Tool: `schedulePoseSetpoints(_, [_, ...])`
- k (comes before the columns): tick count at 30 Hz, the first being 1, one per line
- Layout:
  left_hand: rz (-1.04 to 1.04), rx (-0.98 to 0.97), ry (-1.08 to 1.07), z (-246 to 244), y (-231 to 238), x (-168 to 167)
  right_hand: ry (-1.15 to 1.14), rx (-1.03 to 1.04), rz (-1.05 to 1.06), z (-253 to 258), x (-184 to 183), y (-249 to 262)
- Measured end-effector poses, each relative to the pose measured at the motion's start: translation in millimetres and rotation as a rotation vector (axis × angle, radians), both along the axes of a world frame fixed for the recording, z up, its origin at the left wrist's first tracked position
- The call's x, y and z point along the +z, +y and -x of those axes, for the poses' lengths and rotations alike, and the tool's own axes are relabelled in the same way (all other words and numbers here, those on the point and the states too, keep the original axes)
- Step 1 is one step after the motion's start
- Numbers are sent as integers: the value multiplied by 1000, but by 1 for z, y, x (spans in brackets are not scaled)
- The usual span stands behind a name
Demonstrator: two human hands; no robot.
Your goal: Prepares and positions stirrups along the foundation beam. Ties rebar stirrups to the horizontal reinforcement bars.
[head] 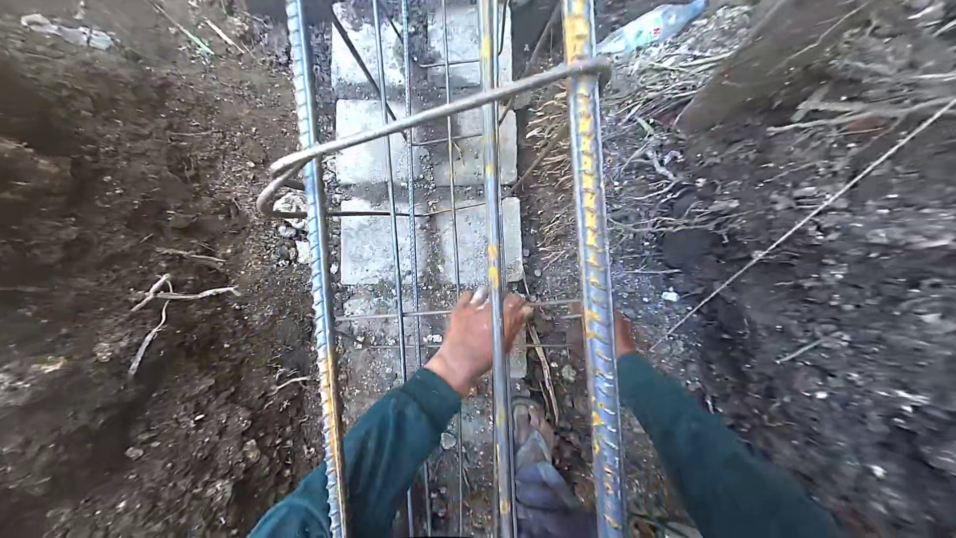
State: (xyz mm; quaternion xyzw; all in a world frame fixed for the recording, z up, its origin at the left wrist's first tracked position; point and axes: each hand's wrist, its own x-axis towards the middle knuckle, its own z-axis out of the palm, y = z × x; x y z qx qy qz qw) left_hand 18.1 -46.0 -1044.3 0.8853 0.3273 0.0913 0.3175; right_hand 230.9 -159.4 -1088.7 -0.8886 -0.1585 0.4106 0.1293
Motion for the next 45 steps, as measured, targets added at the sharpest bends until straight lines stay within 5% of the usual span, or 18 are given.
schedulePoseSetpoints(4, [-88, 4, -90, 27, 18, 5, -16, -27, -12, -13, -40, -6])
schedulePoseSetpoints(7, [-58, 359, 120, 87, 42, 4, 27, -16, -34, -18, -43, -7])
schedulePoseSetpoints(10, [230, 631, 299, 160, 53, -41, -7, 5, 2, -28, -59, -15])
schedulePoseSetpoints(12, [304, 635, 289, 179, 42, -58, -46, 11, 27, -26, -47, -4])
schedulePoseSetpoints(20, [491, 622, 614, 182, -20, -41, -115, 163, 130, -12, 24, 51])
schedulePoseSetpoints(28, [721, 676, 687, 198, -64, -39, -78, 388, 70, 0, 18, 90])
schedulePoseSetpoints(31, [930, 684, 566, 217, -95, -56, -97, 543, 2, 7, -10, 109])
schedulePoseSetpoints(35, [1172, 805, 198, 240, -130, -81, -57, 710, 143, 40, 14, 142])
schedulePoseSetpoints(40, [843, 1031, -1, 207, -60, -31, -33, 700, 145, 37, 13, 141])
schedulePoseSetpoints(45, [1157, 938, -347, 164, 0, -46, -53, 720, 141, 40, 18, 139])
